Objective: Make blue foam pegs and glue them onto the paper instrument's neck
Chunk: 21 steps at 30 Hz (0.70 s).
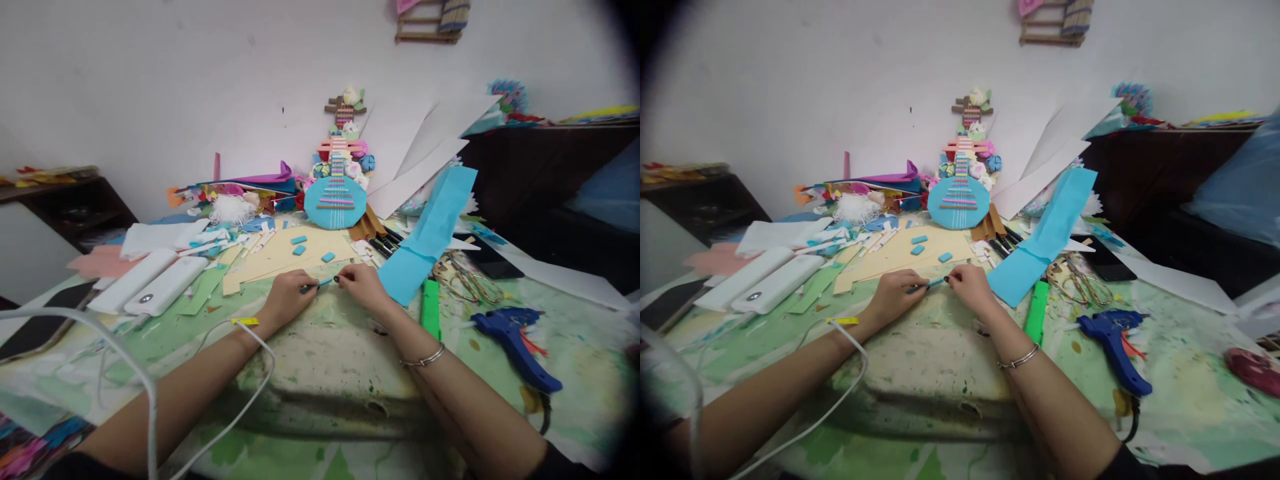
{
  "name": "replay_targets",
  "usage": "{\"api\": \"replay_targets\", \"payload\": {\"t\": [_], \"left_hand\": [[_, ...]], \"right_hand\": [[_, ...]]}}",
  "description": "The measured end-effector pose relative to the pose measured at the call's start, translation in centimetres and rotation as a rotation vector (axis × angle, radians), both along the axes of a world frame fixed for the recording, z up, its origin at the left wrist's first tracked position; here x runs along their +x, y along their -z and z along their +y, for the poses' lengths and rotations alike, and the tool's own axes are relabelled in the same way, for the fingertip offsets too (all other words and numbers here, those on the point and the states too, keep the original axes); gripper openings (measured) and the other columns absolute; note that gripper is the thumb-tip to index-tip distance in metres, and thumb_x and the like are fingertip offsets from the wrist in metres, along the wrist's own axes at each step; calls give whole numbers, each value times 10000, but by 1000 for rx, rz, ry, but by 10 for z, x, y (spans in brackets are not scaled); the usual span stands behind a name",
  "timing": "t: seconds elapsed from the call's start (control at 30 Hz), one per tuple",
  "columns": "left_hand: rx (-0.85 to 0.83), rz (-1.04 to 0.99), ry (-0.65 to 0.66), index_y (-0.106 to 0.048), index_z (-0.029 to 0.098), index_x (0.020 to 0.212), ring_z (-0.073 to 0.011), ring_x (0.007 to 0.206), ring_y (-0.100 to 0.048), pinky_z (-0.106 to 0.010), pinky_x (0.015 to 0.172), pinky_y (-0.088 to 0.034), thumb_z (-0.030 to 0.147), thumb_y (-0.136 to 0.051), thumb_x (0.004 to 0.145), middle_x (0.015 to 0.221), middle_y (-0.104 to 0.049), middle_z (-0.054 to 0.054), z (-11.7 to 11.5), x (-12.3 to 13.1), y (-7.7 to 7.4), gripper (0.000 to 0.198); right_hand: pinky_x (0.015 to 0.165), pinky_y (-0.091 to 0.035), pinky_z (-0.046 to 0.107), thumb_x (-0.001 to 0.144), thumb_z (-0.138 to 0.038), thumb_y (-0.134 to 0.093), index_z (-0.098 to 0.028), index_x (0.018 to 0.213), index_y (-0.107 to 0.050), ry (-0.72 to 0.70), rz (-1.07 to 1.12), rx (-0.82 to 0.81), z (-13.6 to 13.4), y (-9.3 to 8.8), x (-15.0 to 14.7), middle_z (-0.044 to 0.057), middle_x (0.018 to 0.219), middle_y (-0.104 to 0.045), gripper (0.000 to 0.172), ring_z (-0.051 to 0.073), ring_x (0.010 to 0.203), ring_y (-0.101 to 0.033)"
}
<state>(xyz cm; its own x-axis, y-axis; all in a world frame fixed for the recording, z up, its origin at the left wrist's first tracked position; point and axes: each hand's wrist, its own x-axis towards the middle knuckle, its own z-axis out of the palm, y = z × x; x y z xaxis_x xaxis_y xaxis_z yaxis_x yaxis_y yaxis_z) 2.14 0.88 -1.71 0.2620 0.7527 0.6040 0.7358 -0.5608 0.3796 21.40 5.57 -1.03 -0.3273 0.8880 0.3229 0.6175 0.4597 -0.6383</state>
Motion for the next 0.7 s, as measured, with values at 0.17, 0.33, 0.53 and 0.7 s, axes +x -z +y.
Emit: {"api": "replay_targets", "payload": {"t": [0.17, 0.33, 0.53, 0.7], "left_hand": [[35, -12, 22, -732, 162, 780, -150, 666, -651, -250, 643, -494, 114, -619, 723, 742, -718, -56, -1, 1, -1, 135], [27, -6, 38, -735, 181, 795, -142, 663, -648, -244, 641, -498, 121, -620, 728, 750, -718, -48, -1, 1, -1, 146], [26, -6, 45, -738, 185, 806, -150, 683, -653, -257, 662, -507, 141, -620, 746, 770, -723, -53, 1, -1, 0, 140], [34, -5, 43, -739, 184, 792, -149, 678, -654, -255, 658, -511, 150, -614, 754, 771, -725, -55, 1, -1, 0, 135]], "right_hand": [[573, -307, 240, 758, -120, -498, -168, 591, -631, -74, -32, 0, -6, 0, -7, 32, 614, -657, 219, 135, 581, -528], [541, -272, 231, 723, -103, -504, -171, 542, -563, -99, 37, -3, -8, -2, -6, -16, 527, -557, 202, 108, 527, -439], [511, -291, 225, 695, -195, -532, -172, 543, -555, -62, 291, -25, -2, -6, -1, -37, 501, -499, 155, 96, 505, -413], [524, -365, 240, 750, -343, -540, -170, 651, -597, 6, 612, -14, 0, -17, 11, 3, 585, -566, 207, 106, 532, -460]]}}
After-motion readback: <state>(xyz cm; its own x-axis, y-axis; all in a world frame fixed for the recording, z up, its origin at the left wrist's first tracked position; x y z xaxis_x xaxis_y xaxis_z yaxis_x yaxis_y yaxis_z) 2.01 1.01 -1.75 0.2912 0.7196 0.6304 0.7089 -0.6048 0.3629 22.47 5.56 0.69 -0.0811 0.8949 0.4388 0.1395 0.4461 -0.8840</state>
